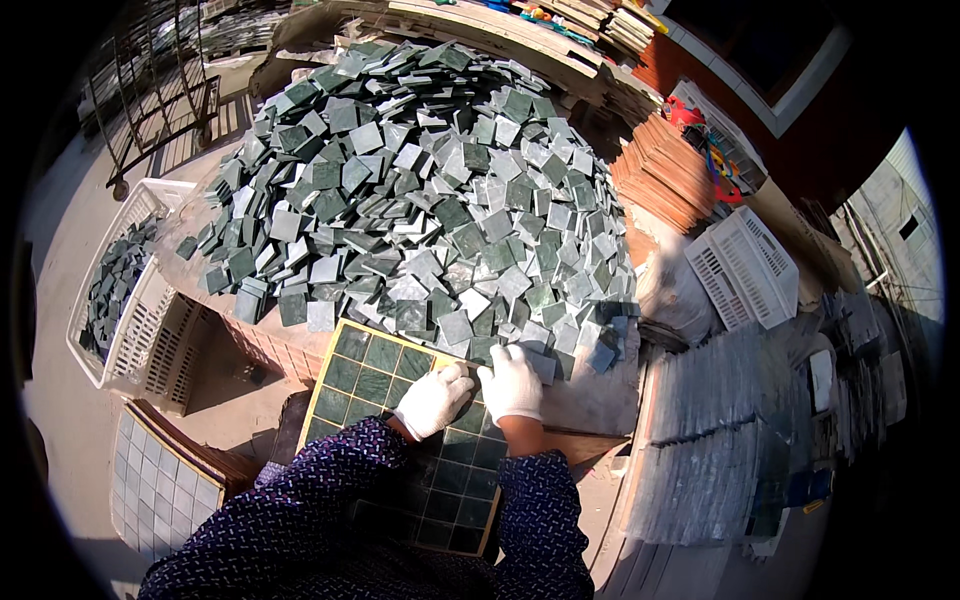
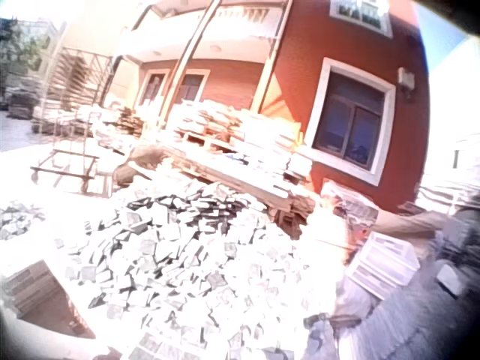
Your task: The person arranges small green square tiles onto a yellow grid board. They pick tiles from a large pile and place them into the grid slots one by one. After filling the board, they flip it over to reveal the completed pattern.
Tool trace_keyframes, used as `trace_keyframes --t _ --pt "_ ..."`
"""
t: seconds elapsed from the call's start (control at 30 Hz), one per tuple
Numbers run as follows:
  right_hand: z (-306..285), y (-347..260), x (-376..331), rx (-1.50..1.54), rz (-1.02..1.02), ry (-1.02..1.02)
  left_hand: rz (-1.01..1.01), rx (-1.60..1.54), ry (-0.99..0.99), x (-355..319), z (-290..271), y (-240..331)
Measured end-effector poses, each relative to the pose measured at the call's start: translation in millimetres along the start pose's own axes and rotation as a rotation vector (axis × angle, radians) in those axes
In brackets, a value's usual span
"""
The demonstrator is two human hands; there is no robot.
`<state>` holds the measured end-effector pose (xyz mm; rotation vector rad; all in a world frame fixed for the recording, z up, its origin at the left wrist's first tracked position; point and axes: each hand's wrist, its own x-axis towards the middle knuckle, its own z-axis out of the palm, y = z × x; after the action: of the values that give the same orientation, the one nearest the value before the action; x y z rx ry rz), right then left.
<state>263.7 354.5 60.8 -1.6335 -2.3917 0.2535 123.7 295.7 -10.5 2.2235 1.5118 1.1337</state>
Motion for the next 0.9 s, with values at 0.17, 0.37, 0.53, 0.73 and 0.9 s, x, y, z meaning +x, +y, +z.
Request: trace_keyframes --t 0.17,0.37,0.53,0.73,0.9 --pt "17.4 -58.6 51.6 -0.049 0.170 -0.167 -0.017 -0.087 -0.131 -19.4 -12.6 10.7" --pt "36.4 -34.6 59.6 -0.148 0.040 -0.037 0.156 0.014 -0.159 -79.1 -3.7 22.8" --pt "32.4 1.5 61.7 0.244 -0.064 0.308 -0.028 -0.012 0.020 -74.5 -110.7 -2.7" --pt "7.9 -20.0 45.3 0.865 0.075 0.133 -0.758 0.214 1.095 -24.8 -359.6 -188.3" --pt "-3.0 -6.3 19.9 0.836 0.070 0.046 -1.174 0.216 1.005 -73.9 -443.1 -188.6"
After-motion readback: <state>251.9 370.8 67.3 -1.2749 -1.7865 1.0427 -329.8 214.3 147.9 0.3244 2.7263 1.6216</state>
